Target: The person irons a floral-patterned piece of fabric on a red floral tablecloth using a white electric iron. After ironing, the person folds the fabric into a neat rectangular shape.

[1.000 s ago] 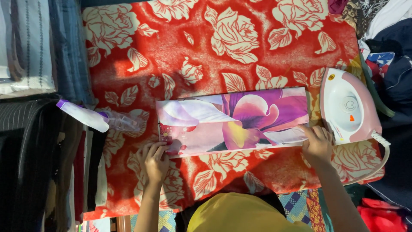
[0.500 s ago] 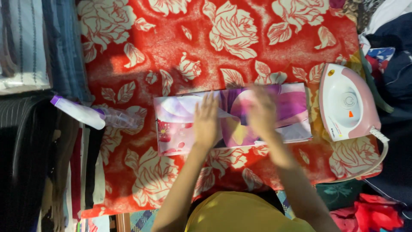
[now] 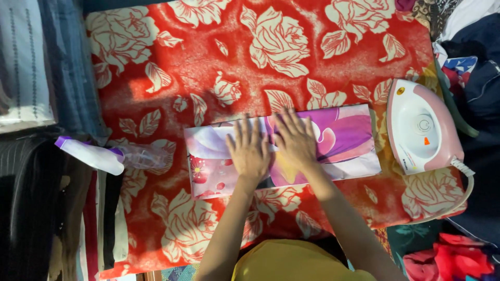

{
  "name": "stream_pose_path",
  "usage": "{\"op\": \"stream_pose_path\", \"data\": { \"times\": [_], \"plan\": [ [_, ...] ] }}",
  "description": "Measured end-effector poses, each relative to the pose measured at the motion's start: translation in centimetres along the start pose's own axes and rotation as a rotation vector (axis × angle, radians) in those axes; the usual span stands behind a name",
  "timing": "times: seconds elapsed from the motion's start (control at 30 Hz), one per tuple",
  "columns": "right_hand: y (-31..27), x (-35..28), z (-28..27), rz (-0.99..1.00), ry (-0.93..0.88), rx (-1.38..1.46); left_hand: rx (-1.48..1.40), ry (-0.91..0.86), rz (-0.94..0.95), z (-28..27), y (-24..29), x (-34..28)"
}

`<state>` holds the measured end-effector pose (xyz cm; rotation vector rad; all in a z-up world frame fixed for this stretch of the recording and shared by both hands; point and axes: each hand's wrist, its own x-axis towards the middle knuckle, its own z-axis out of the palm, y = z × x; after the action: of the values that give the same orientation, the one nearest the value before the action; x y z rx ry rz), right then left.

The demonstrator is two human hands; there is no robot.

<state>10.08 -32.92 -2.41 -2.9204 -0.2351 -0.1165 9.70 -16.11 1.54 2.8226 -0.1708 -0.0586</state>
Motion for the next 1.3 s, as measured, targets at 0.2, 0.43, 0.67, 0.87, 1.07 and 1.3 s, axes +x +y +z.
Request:
{"op": "stream_pose_path", "data": {
  "times": [0.2, 0.43, 0.67, 0.87, 1.07, 1.3],
  "plan": [
    [6.2, -1.3, -6.3, 0.141, -0.017, -0.062, 0.035, 0.09, -0.126, -2.5, -5.9, -0.6],
    [14.7, -5.3, -5.2, 0.338, -0.123, -0.092, 0.019, 0.227, -0.047, -2.3, -11.2, -3.6],
    [9.6, -6.7, 9.2, 0.258, 0.038, -0.262, -0.004, 0.335, -0.069, -0.6, -9.2, -4.4],
    [-7.3, -4.1, -1.7, -0.116, 0.02, 0.043, -0.023, 0.101, 0.103, -0.3, -4.1, -5.1],
    [3.3, -7.1, -4.6, 0.089, -0.105, -0.088, -0.009, 0.153, 0.043, -2.1, -8.1, -5.7],
    [10.7, -7.6, -5.8, 0.18, 0.399, -0.09, 0.018, 0.33, -0.326, -0.6, -10.2, -5.8]
  ]
}}
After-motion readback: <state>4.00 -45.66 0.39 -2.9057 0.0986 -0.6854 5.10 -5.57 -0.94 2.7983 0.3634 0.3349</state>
